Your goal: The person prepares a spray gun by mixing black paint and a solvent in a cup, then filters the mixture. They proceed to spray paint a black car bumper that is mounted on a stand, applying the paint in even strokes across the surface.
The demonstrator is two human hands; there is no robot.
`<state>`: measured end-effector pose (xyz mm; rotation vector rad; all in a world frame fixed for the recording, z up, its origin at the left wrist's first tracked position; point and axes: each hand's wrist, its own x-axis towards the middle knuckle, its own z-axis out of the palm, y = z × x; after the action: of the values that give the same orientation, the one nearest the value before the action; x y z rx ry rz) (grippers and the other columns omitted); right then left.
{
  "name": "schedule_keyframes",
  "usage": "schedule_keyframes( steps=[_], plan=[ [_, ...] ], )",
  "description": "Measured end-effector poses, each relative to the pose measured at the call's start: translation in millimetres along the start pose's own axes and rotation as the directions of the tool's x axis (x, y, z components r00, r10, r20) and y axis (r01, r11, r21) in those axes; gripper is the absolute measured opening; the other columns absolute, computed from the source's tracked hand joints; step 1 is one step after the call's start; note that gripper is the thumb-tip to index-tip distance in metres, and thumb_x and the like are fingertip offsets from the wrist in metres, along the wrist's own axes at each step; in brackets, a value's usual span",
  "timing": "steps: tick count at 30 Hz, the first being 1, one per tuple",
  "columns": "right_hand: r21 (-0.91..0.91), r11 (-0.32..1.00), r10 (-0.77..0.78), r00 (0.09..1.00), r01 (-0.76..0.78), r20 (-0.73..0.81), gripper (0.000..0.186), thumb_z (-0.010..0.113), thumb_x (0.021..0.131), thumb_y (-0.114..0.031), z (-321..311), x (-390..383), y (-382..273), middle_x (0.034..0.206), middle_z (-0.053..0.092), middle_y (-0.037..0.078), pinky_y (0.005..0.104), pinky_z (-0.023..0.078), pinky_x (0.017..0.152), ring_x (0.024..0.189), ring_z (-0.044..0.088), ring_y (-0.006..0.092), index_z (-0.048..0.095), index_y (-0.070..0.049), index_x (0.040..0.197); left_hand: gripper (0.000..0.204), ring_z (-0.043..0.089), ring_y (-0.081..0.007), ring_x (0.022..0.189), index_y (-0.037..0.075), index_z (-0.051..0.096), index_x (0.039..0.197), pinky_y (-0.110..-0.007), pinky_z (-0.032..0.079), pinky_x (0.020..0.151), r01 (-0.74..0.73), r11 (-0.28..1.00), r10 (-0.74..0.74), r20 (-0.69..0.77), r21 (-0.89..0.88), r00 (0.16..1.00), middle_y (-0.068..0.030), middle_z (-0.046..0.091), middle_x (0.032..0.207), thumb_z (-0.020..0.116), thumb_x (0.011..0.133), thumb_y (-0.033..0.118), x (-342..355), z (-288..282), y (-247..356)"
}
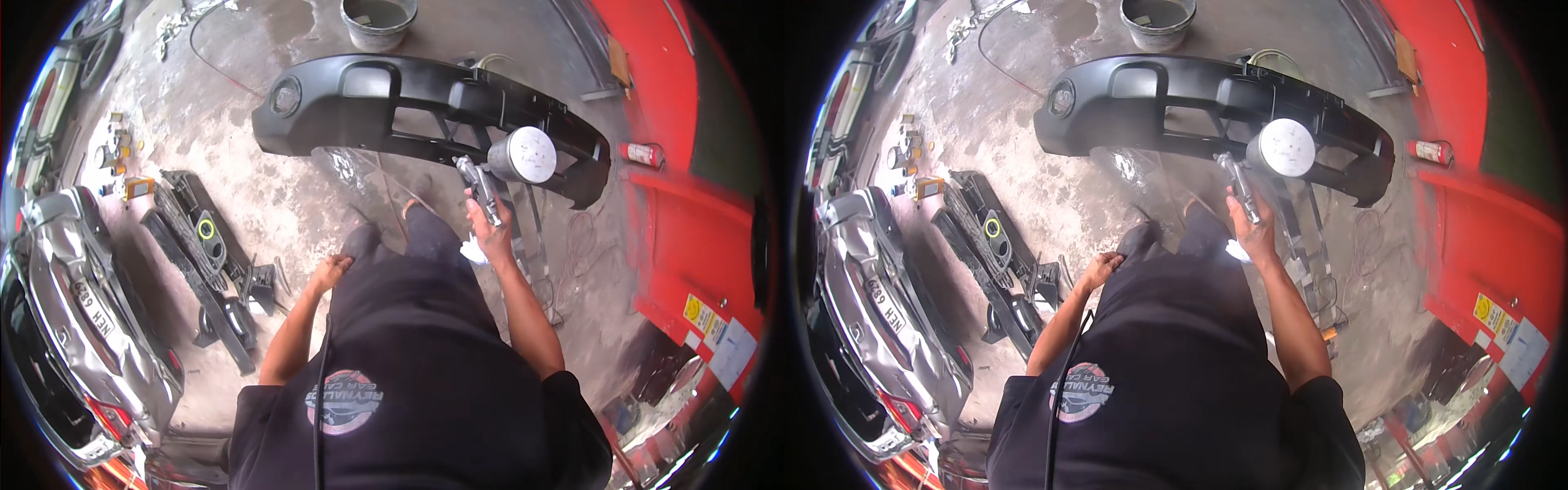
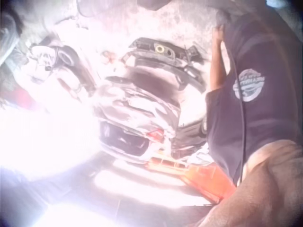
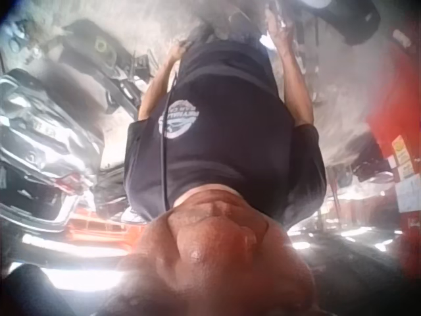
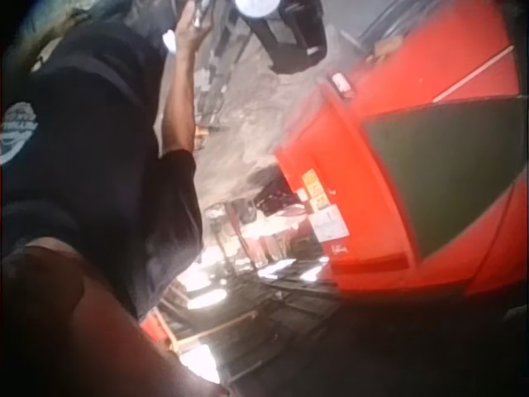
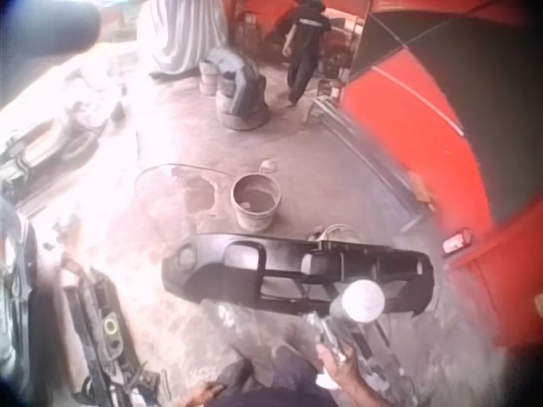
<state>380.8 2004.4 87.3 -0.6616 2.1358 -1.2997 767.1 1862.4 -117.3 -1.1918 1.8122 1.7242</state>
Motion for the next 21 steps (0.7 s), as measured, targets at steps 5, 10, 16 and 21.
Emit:
schedule_keyframes(
  steps=[5, 10, 16, 21],
  plan=[
    [0.038, 0.999, 0.023, 0.999, -0.022, -0.044, 0.02, 0.068, 0.099, -0.015, -8, 24, 16, 0.081, 0.068, 0.003, 0.0286, 0.048, 0.057, 0.065, 0.062, 0.01, 0.072, -0.002, 0.113, 0.034, 0.076, -0.0297, 0.099, 0.005, 0.078, 0.121, -0.04, 0.057, 0.09, -0.04, 0.996, 0.039, 0.023, 0.077, 0.999, -0.0217, 0.078, 0.103, 0.064, 0.102, 0.03, 11, -14, 15],
    [0.067, 0.991, 0.118, 0.993, -0.117, 0.0, 0.016, 0.071, 0.094, -0.006, -14, 64, 32, 0.083, 0.072, 0.011, 0.0347, 0.054, 0.061, 0.068, 0.068, 0.0189, 0.072, 0.004, 0.107, 0.031, 0.076, -0.0325, 0.101, 0.008, 0.077, 0.123, -0.042, 0.057, 0.09, 0.089, 0.978, -0.101, 0.052, 0.189, 0.994, -0.0212, 0.078, 0.106, 0.064, 0.101, 0.027, 23, -29, 42],
    [0.019, 0.999, -0.036, 0.993, 0.034, 0.111, 0.024, 0.068, 0.093, -0.006, -18, 117, 49, 0.097, 0.074, 0.015, 0.0357, 0.056, 0.069, 0.075, 0.069, 0.022, 0.071, 0.003, 0.115, 0.034, 0.073, -0.0381, 0.11, 0.007, 0.075, 0.126, -0.045, 0.056, 0.096, 0.113, 0.978, -0.131, 0.088, 0.178, 0.987, -0.0229, 0.076, 0.116, 0.063, 0.1, 0.026, 52, -23, 132],
    [-0.034, 0.989, -0.139, 0.975, 0.147, 0.171, 0.03, 0.066, 0.093, -0.004, -31, 148, 52, 0.104, 0.074, 0.015, 0.0362, 0.056, 0.074, 0.078, 0.069, 0.0227, 0.07, 0.004, 0.121, 0.035, 0.073, -0.0359, 0.114, 0.001, 0.072, 0.129, -0.042, 0.056, 0.098, -0.019, 0.996, 0.008, 0.124, 0.088, 0.992, -0.0236, 0.074, 0.122, 0.062, 0.102, 0.021, 95, 0, 176]
  ],
)
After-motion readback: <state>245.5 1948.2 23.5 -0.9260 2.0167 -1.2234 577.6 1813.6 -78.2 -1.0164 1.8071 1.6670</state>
